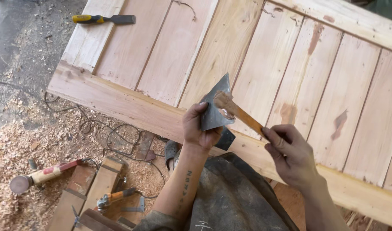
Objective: The person scoops wood filler from a can onto a metal putty knife using a wooden stick, then scrapes and mixes the filler on the knife. The person continues to blend the filler with the stick and knife, preparing it for application.
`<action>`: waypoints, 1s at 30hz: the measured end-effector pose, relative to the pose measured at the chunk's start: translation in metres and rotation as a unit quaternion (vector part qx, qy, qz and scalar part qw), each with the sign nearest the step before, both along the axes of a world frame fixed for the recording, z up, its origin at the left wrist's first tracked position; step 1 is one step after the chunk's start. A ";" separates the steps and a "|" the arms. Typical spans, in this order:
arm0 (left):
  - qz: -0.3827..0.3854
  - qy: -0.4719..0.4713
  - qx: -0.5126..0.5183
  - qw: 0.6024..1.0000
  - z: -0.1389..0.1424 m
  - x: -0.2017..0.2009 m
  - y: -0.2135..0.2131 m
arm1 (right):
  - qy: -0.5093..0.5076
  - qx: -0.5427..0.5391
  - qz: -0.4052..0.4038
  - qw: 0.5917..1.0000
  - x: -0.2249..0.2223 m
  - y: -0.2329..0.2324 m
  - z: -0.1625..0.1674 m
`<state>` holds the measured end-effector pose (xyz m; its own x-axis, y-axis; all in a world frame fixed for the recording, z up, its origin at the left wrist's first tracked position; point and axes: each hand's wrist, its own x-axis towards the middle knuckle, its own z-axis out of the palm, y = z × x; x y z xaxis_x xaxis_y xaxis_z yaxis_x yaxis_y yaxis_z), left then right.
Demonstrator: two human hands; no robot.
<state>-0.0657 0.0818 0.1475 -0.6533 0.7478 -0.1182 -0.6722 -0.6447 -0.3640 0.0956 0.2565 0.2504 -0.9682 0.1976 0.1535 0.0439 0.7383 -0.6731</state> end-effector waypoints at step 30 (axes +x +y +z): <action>0.025 -0.105 -0.071 0.992 -0.008 0.054 -0.041 | -0.174 0.115 -0.013 0.978 0.078 -0.007 0.063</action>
